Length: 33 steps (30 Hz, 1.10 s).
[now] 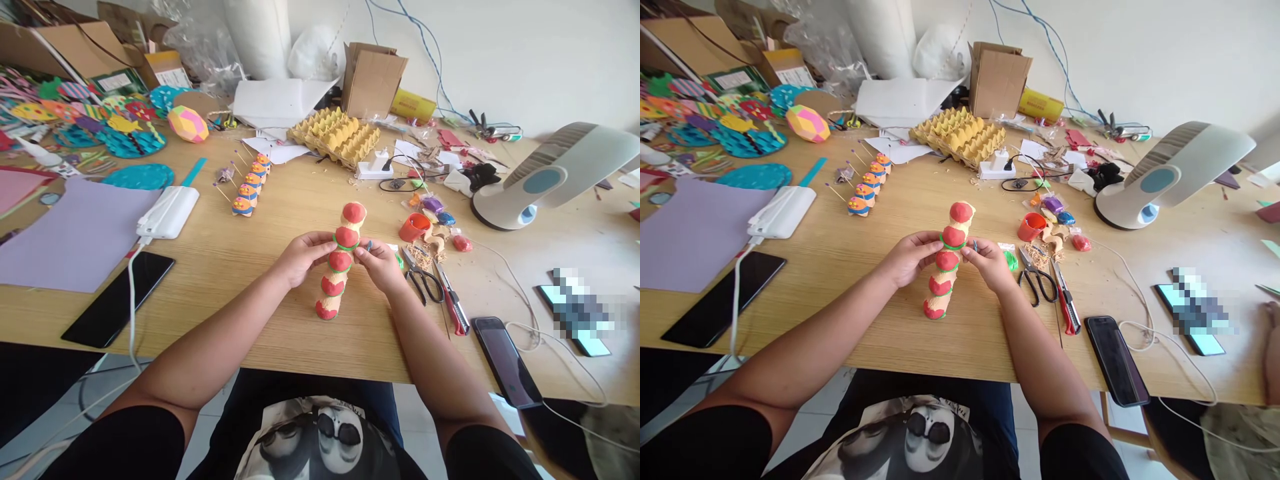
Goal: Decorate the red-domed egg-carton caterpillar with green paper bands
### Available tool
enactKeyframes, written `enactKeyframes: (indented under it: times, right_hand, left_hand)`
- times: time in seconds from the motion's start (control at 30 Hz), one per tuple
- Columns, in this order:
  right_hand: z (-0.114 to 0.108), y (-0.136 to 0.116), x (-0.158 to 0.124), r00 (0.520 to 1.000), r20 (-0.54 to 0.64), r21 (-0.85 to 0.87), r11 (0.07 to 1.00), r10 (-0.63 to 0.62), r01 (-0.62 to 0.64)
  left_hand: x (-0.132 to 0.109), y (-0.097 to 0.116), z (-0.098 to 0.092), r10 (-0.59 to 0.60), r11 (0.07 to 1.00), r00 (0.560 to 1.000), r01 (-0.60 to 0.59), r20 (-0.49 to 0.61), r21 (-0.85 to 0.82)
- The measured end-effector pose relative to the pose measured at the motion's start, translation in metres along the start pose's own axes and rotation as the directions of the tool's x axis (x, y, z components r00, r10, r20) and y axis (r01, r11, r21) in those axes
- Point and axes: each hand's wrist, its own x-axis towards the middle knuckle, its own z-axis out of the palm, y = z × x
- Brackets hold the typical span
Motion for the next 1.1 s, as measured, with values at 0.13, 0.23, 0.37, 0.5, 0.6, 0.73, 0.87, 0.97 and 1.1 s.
enactKeyframes:
  times: [0.13, 0.23, 0.37, 0.5, 0.6, 0.73, 0.87, 0.97, 1.1]
  right_hand:
    - [0.0021, -0.0018, -0.0012, 1.000, -0.023, -0.015, 1.000, 0.009, -0.010]
    - [0.0041, -0.0033, -0.0018, 0.998, -0.062, -0.051, 0.999, -0.001, -0.002]
    - [0.0063, -0.0048, -0.0018, 0.996, -0.079, -0.015, 0.999, -0.029, 0.028]
    - [0.0065, -0.0049, -0.0020, 0.997, -0.072, 0.003, 1.000, -0.026, 0.026]
    - [0.0053, -0.0040, -0.0019, 0.998, -0.061, -0.014, 1.000, -0.026, 0.025]
    - [0.0044, -0.0028, -0.0012, 0.997, -0.064, -0.027, 0.999, -0.033, 0.031]
    - [0.0045, -0.0023, -0.0006, 0.996, -0.075, -0.028, 0.999, -0.040, 0.038]
    - [0.0048, -0.0023, -0.0006, 0.997, -0.072, -0.026, 0.999, -0.035, 0.033]
    - [0.0050, -0.0015, -0.0009, 0.997, -0.068, -0.021, 0.999, -0.031, 0.030]
  left_hand:
    - [0.0006, -0.0008, -0.0002, 0.000, 1.000, 1.000, 0.000, 0.005, 0.006]
    - [0.0005, -0.0011, 0.0001, -0.003, 1.000, 1.000, 0.003, 0.008, 0.000]
    - [-0.0001, -0.0009, 0.0011, -0.004, 1.000, 1.000, 0.004, 0.001, -0.017]
    - [-0.0004, -0.0006, 0.0017, -0.006, 1.000, 1.000, 0.006, -0.002, -0.029]
    - [-0.0002, -0.0010, 0.0015, -0.006, 0.999, 1.000, 0.005, -0.004, -0.035]
    - [0.0004, -0.0018, 0.0009, -0.004, 0.999, 1.000, 0.005, 0.007, -0.041]
    - [0.0011, -0.0025, 0.0001, -0.006, 0.999, 1.000, 0.007, 0.014, -0.041]
    - [0.0016, -0.0030, 0.0002, -0.002, 0.999, 1.000, 0.002, -0.001, -0.035]
    - [0.0022, -0.0039, 0.0018, 0.003, 1.000, 0.999, -0.004, -0.040, -0.030]
